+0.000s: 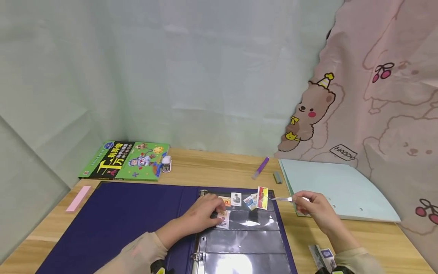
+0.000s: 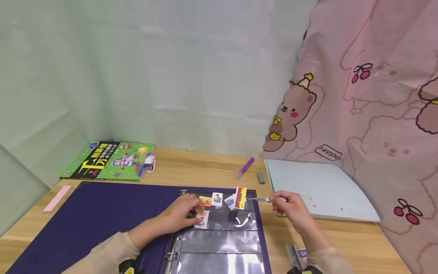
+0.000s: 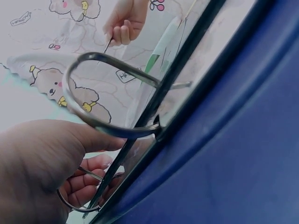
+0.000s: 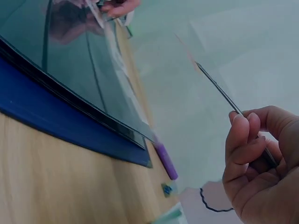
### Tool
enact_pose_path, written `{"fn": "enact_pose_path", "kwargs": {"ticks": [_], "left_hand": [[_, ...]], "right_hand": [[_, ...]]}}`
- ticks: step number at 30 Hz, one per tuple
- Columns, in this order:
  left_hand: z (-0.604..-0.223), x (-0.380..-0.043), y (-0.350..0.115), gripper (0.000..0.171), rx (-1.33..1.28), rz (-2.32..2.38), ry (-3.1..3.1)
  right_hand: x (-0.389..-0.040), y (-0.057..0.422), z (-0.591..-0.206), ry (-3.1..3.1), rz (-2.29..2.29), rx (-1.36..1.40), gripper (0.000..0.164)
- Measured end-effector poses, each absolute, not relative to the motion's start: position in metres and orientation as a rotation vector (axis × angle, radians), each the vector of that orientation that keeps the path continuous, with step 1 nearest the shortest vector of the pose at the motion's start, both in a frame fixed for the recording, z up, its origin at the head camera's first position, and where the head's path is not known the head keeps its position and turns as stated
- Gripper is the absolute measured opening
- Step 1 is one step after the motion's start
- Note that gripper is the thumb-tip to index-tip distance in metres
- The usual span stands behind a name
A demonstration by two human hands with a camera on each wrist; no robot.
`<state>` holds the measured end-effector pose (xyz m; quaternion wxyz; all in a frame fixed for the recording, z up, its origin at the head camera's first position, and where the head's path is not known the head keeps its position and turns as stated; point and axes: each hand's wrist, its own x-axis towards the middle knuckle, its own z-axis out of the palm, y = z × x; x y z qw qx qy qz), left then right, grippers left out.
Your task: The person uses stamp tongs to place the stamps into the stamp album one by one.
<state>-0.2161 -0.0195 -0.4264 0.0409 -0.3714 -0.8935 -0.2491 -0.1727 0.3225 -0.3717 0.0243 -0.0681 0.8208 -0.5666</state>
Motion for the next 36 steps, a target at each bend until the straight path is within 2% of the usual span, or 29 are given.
{"fn": "enact_pose_path", "kwargs": {"ticks": [7,13,19,36], "left_hand": [[-0.425,-0.213,-0.019,0.021,-1.139,-0.77,-2.719],[-0.425,-0.213,-0.018,0.02,-1.134,-0.749,-2.681],[-0.423,-0.212,-0.017,0.011,-1.107,-0.737,-2.645],[-0.42,-0.212,-0.015,0.008,-1.079,-0.762,-2.612]], "right_hand": [[-0.186,0.301,-0.382,2.637,-1.754,-0.167,0.028],[-0.197,0.288,-0.389,2.65,-1.762,-0.148,0.027],[-0.205,0.279,-0.391,2.664,-1.692,-0.206,0.027],[-0.213,0.273,-0.391,2.592,-1.59,-0.384,0.023]]}}
